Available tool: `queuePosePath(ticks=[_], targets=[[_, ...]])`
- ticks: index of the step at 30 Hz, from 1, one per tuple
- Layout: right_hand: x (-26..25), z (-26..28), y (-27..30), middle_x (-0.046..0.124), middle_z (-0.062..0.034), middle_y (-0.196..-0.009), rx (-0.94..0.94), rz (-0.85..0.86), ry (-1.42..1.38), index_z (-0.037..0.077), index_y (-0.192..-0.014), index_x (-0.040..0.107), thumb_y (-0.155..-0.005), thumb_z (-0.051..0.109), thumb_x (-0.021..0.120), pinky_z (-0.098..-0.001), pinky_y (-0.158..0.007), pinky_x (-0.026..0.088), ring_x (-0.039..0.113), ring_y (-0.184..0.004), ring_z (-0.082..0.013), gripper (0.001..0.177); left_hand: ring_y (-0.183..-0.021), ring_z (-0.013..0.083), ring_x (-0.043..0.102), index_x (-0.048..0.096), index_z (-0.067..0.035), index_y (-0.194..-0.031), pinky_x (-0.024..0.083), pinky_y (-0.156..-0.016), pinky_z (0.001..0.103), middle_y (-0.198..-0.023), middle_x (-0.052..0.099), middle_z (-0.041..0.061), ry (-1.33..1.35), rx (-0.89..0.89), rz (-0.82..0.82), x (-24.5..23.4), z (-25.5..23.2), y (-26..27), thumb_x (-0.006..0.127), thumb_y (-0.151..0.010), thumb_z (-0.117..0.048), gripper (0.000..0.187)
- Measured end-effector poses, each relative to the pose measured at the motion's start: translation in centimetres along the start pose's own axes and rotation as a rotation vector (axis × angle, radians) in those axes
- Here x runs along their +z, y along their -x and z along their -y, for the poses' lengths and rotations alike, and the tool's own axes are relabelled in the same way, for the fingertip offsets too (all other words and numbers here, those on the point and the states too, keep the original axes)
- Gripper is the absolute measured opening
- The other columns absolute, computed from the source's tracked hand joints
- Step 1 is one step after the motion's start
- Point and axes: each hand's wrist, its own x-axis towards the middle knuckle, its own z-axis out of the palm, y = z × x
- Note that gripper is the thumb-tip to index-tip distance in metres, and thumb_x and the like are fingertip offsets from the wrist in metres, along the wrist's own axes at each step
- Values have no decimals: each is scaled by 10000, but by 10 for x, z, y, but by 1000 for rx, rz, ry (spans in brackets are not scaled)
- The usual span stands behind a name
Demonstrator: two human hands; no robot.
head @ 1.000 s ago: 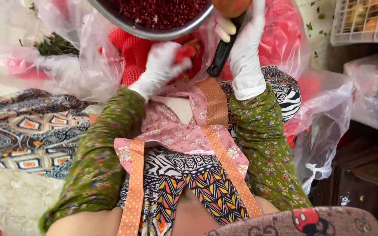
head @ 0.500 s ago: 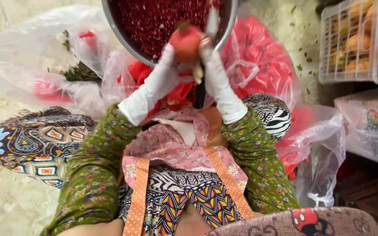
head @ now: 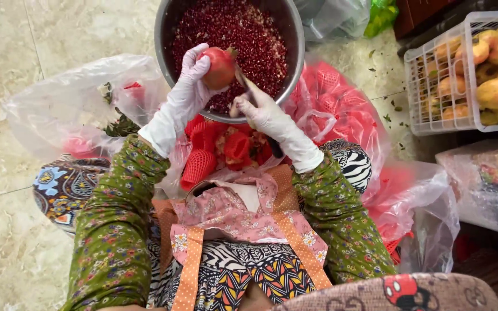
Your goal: The person wearing gloves peels pomegranates with a knife, dropping the seeds into a metal bowl and discarding the rinds into a plastic bag.
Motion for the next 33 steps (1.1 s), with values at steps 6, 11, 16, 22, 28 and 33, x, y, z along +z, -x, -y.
queuePosePath(ticks=[6,11,16,22,28,33], targets=[[3,33,-13,626,-48,-811,181,100,-102,166,-1695,40,-1069,562,351,-197,-470,388,424,-483,-72,803,-1391,220,541,405,-128,-1553,464,-1214,400,-1488,502,79,-218,82,131,-9,-20,-1,832,-949,-176,741],[-2,42,-17,686,-38,-882,194,88,-129,104,-1676,51,-1083,392,455,-218,-464,397,434,-493,-84,773,-1379,190,531,398,-137,-1569,442,-1217,340,-1489,505,62,-530,197,114,-11,-22,-4,898,-872,-156,858],[-9,33,-23,583,-5,-822,225,60,-233,90,-1688,90,-1094,346,413,-212,-456,369,374,-499,-65,722,-1407,201,512,399,-139,-1569,440,-1238,355,-1518,481,52,-525,220,85,-11,-12,-4,951,-823,-167,928],[-7,25,-29,540,26,-762,245,24,-250,126,-1680,134,-1111,360,381,-206,-402,346,331,-458,-54,663,-1450,237,491,407,-144,-1567,431,-1257,379,-1543,487,76,-833,336,45,-7,-2,-1,987,-794,-178,967],[-1,30,-18,502,20,-705,194,70,-380,184,-1701,97,-1111,390,410,-203,-431,323,329,-472,-54,698,-1498,239,460,389,-155,-1583,446,-1281,390,-1584,446,71,-759,356,109,1,-16,5,974,-825,-179,958],[-8,27,-19,479,7,-678,233,13,-155,160,-1686,146,-1081,390,484,-217,-414,323,347,-449,-69,729,-1498,235,486,404,-176,-1592,455,-1298,391,-1581,466,63,-704,322,119,5,-16,10,967,-854,-149,929]])
